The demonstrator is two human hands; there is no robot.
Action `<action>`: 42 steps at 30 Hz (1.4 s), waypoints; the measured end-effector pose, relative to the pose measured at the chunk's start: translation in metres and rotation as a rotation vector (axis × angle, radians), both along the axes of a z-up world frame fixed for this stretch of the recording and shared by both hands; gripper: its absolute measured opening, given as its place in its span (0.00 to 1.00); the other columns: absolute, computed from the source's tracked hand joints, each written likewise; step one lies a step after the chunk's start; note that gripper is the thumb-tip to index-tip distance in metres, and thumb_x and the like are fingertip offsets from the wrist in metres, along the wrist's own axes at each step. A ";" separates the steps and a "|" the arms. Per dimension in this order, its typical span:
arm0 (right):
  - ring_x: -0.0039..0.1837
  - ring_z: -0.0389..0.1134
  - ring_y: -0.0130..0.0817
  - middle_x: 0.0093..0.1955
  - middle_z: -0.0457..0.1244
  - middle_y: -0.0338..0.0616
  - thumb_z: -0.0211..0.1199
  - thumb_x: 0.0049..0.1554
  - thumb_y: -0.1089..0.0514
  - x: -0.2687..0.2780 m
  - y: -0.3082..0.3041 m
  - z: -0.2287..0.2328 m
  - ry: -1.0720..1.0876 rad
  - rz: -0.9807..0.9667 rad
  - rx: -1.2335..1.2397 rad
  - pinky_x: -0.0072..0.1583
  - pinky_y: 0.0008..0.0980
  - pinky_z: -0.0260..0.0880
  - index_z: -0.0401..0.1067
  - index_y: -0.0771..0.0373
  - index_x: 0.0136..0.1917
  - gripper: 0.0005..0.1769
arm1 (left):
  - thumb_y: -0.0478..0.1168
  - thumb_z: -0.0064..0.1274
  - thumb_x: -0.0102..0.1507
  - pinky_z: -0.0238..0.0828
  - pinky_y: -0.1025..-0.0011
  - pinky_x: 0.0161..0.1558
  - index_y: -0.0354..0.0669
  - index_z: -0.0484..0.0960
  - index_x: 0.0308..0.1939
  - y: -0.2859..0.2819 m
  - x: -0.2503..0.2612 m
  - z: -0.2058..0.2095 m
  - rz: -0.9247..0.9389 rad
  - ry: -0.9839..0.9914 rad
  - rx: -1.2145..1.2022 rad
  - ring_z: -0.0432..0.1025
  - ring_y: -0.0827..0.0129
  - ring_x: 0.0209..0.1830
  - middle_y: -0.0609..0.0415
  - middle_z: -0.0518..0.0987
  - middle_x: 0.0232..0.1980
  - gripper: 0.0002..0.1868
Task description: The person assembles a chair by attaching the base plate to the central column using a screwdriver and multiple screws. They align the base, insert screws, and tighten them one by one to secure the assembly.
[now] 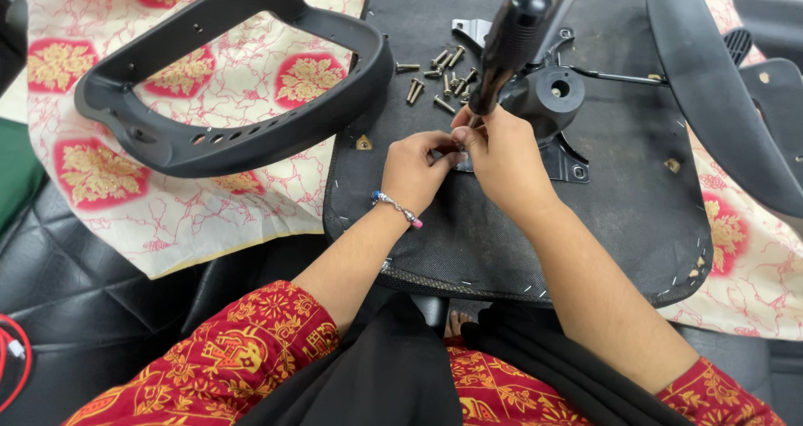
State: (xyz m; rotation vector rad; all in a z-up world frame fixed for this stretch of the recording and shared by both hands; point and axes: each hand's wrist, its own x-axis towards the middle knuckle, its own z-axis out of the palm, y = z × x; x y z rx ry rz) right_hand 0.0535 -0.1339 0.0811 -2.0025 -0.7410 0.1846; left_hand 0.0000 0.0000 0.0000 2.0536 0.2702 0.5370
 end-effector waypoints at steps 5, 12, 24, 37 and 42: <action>0.41 0.73 0.35 0.40 0.69 0.48 0.65 0.58 0.66 0.002 0.000 -0.003 -0.125 -0.015 0.018 0.45 0.34 0.71 0.72 0.69 0.47 0.04 | 0.38 0.64 0.57 0.73 0.71 0.32 0.44 0.88 0.45 -0.003 -0.002 0.003 -0.008 -0.015 0.021 0.76 0.67 0.25 0.51 0.86 0.39 0.12; 0.40 0.73 0.39 0.40 0.69 0.48 0.70 0.56 0.63 0.001 0.005 -0.007 -0.224 -0.048 0.015 0.45 0.35 0.73 0.71 0.70 0.45 0.10 | 0.37 0.67 0.54 0.75 0.68 0.32 0.39 0.84 0.43 -0.004 -0.005 0.009 -0.022 -0.012 0.032 0.76 0.64 0.26 0.50 0.84 0.38 0.14; 0.40 0.72 0.33 0.37 0.68 0.46 0.65 0.66 0.59 -0.014 -0.019 -0.030 -0.252 -0.207 0.212 0.44 0.31 0.70 0.69 0.68 0.45 0.11 | 0.35 0.63 0.58 0.74 0.65 0.38 0.47 0.88 0.40 -0.002 -0.004 -0.004 -0.026 -0.098 0.161 0.78 0.59 0.33 0.51 0.82 0.36 0.07; 0.49 0.67 0.44 0.47 0.66 0.49 0.61 0.64 0.66 0.003 -0.114 -0.060 -0.532 -0.264 -0.150 0.54 0.39 0.64 0.72 0.64 0.55 0.06 | 0.43 0.68 0.54 0.76 0.67 0.38 0.45 0.86 0.41 -0.002 -0.004 0.005 -0.033 -0.120 0.131 0.80 0.63 0.34 0.54 0.86 0.37 0.13; 0.46 0.65 0.38 0.44 0.67 0.42 0.61 0.58 0.67 0.010 -0.137 -0.070 -0.526 -0.236 -0.297 0.59 0.39 0.60 0.75 0.59 0.52 0.10 | 0.43 0.67 0.54 0.76 0.67 0.37 0.48 0.87 0.40 -0.002 -0.002 0.004 0.001 0.087 0.051 0.80 0.62 0.30 0.56 0.87 0.37 0.12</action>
